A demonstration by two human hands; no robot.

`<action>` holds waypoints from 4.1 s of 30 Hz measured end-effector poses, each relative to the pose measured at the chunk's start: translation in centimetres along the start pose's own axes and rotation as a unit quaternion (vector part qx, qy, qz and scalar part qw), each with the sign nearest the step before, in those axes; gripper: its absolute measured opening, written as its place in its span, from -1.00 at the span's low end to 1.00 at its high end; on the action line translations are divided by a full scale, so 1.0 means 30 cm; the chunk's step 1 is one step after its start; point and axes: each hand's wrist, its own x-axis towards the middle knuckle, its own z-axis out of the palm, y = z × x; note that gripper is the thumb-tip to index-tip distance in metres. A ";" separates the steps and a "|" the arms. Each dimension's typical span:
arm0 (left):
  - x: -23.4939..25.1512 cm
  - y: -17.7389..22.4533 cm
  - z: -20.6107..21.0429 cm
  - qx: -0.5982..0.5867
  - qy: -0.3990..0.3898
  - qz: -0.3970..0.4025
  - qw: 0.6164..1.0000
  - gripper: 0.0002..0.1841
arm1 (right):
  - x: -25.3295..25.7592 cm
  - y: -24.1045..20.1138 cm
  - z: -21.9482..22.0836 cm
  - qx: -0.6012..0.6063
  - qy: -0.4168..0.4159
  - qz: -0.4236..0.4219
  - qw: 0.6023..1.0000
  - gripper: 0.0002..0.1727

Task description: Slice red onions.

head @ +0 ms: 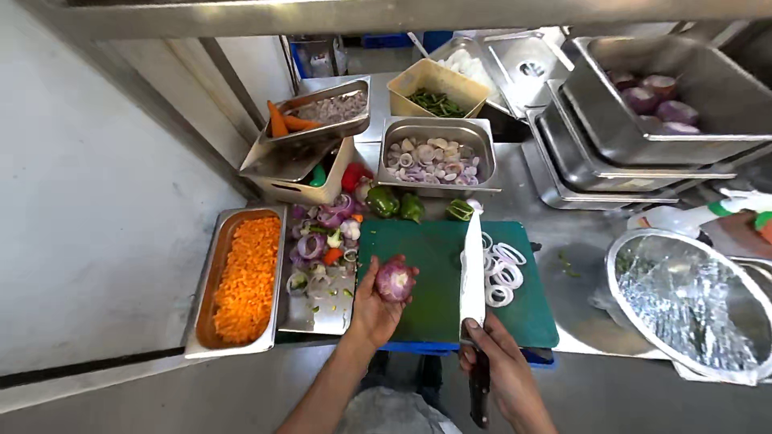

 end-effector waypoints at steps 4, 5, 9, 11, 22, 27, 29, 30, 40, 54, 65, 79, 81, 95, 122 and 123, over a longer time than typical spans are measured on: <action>-0.057 -0.012 0.024 -0.054 0.006 -0.001 0.999 -0.18 | -0.006 -0.055 0.059 -0.110 -0.042 0.009 0.993 -0.59; -0.068 -0.012 0.033 -0.059 0.008 -0.002 0.998 -0.17 | -0.010 -0.065 0.073 -0.149 -0.041 -0.003 0.988 -0.56; -0.109 -0.002 0.084 -0.067 0.023 0.016 0.997 -0.18 | -0.031 -0.093 0.107 -0.266 -0.020 -0.064 0.962 -0.47; -0.122 0.000 0.104 -0.074 0.017 0.027 0.997 -0.20 | -0.037 -0.102 0.111 -0.297 -0.013 -0.091 0.951 -0.49; -0.154 -0.048 0.191 -0.040 0.060 0.040 0.997 -0.35 | -0.064 -0.155 0.100 -0.339 0.007 -0.117 0.933 -0.56; -0.144 -0.084 0.247 -0.015 0.046 0.034 0.998 -0.37 | -0.051 -0.188 0.072 -0.315 -0.005 -0.097 0.944 -0.58; -0.133 -0.080 0.280 -0.015 0.074 0.022 0.997 -0.40 | -0.070 -0.184 0.049 -0.303 -0.009 -0.082 0.949 -0.57; -0.126 -0.081 0.291 -0.017 0.081 0.016 0.996 -0.40 | -0.081 -0.180 0.037 -0.297 -0.010 -0.078 0.952 -0.56; -0.105 -0.156 0.368 0.025 0.079 -0.036 0.996 -0.46 | -0.110 -0.203 -0.041 -0.296 0.000 -0.078 0.952 -0.55; -0.111 -0.240 0.465 0.038 0.086 -0.025 0.995 -0.39 | -0.149 -0.194 -0.153 -0.262 -0.041 -0.040 0.963 -0.49; -0.120 -0.402 0.366 0.307 -0.116 -0.044 0.944 -0.28 | -0.266 -0.074 -0.081 -0.098 0.162 -0.033 0.981 -0.44; -0.581 -0.848 0.258 0.445 -0.401 -0.396 0.696 -0.64 | -0.991 0.442 -0.100 -0.140 0.688 -0.226 0.676 -0.72; -0.687 -0.970 0.244 0.429 -0.368 -0.441 0.697 -0.67 | -1.108 0.475 -0.100 -0.148 0.702 -0.263 0.645 -0.71; -1.420 -1.549 0.350 0.338 -0.395 -0.587 0.621 -0.30 | -2.050 1.023 -0.735 -0.183 0.850 0.214 0.445 -0.36; -1.579 -1.858 0.514 0.383 -0.352 -0.610 0.598 -0.43 | -1.975 0.646 -0.593 0.114 0.813 -0.011 0.571 -0.55; -1.575 -1.868 0.522 0.379 -0.349 -0.612 0.600 -0.45 | -1.966 0.651 -0.582 0.110 0.810 -0.002 0.576 -0.54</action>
